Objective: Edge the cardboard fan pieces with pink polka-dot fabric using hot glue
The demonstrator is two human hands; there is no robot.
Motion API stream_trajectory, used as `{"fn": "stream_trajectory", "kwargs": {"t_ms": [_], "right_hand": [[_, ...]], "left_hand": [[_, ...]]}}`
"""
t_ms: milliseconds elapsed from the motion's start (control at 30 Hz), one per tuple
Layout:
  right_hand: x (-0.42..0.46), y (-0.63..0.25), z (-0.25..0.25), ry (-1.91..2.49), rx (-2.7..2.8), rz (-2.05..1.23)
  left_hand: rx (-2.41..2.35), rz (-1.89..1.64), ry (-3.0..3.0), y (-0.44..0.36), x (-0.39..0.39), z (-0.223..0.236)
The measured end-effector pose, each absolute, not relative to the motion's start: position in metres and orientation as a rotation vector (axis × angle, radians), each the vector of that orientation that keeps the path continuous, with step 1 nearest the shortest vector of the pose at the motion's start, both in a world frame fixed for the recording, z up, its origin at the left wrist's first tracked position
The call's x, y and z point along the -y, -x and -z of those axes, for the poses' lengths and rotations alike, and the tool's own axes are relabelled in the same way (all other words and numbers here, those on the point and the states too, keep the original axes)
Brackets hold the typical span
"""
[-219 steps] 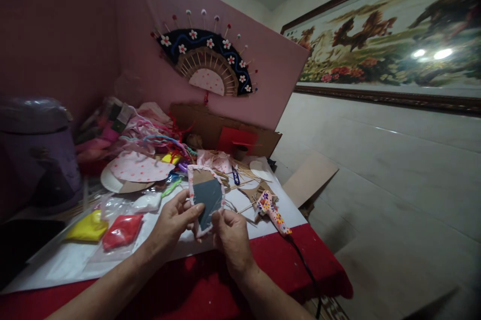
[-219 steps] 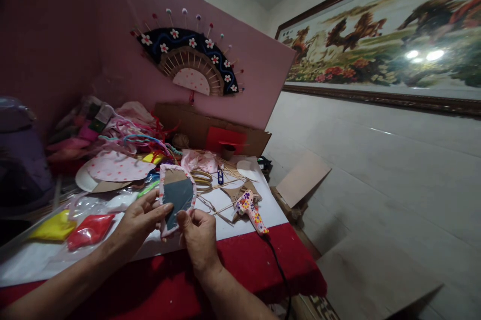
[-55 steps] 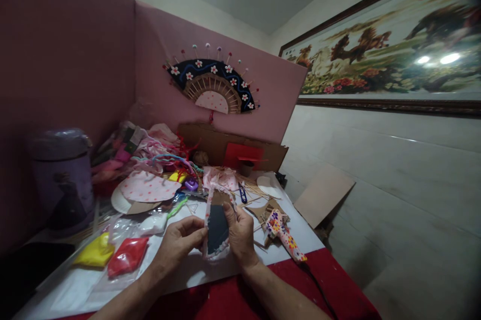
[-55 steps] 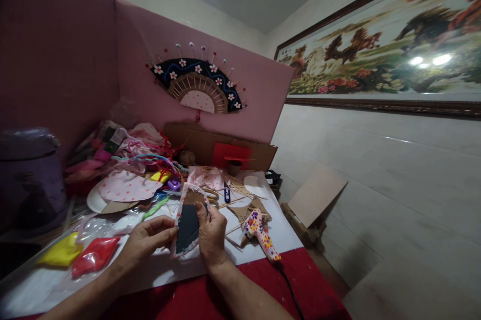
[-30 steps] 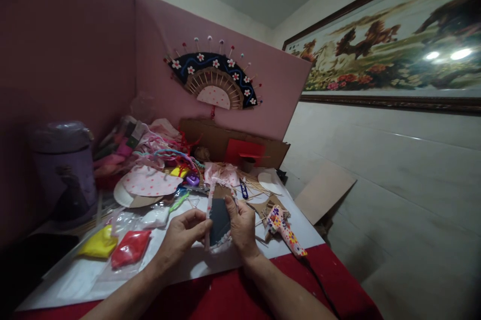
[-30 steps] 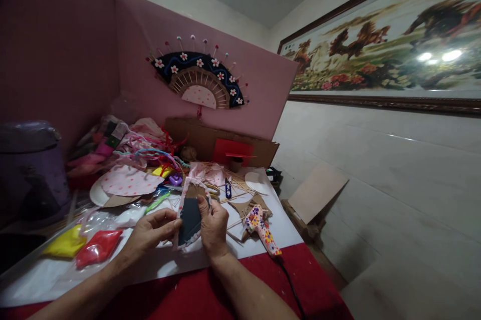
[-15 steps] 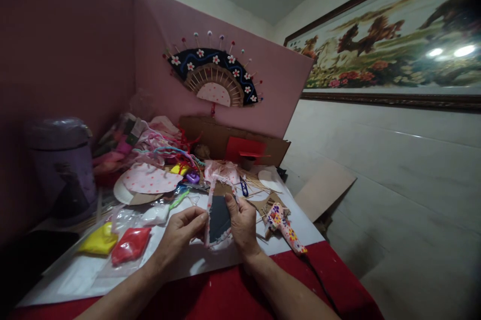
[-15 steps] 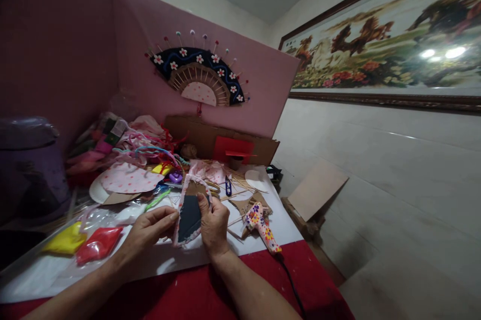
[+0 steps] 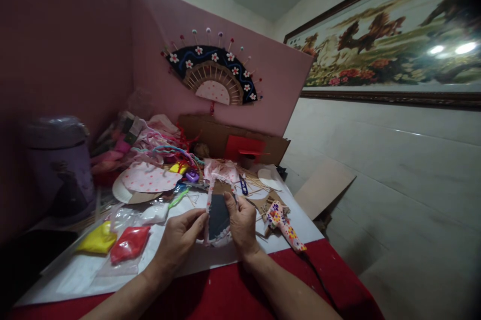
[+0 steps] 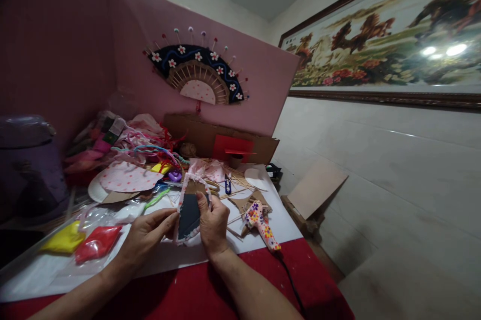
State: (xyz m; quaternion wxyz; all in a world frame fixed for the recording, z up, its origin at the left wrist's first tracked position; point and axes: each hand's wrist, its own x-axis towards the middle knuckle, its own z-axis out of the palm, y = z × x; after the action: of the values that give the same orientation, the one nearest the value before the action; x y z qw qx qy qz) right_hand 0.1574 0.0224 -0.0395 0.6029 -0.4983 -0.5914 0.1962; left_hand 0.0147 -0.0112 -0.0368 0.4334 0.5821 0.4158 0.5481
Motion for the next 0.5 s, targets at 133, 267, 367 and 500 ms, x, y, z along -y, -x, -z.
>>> {"fn": "stream_trajectory", "kwargs": {"t_ms": [133,267,367,500], "right_hand": [[-0.0231,-0.157,0.0385,1.157,1.335,-0.5],[-0.0247,-0.1577,0.039,1.169,1.312,-0.497],[-0.0258,-0.1586,0.04,1.169,1.317,-0.483],[-0.0264,-0.1597,0.0394,1.16,1.321,-0.459]], "left_hand": [[-1.093,-1.41,-1.491,-0.013,0.0115,0.0419],[-1.128,-1.459,-1.588,-0.0106,0.0128,0.0446],[-1.13,-1.472,-1.628,-0.0095,0.0134,0.0443],[-1.117,-1.462,-1.652,-0.0106,0.0151,0.0407]]}}
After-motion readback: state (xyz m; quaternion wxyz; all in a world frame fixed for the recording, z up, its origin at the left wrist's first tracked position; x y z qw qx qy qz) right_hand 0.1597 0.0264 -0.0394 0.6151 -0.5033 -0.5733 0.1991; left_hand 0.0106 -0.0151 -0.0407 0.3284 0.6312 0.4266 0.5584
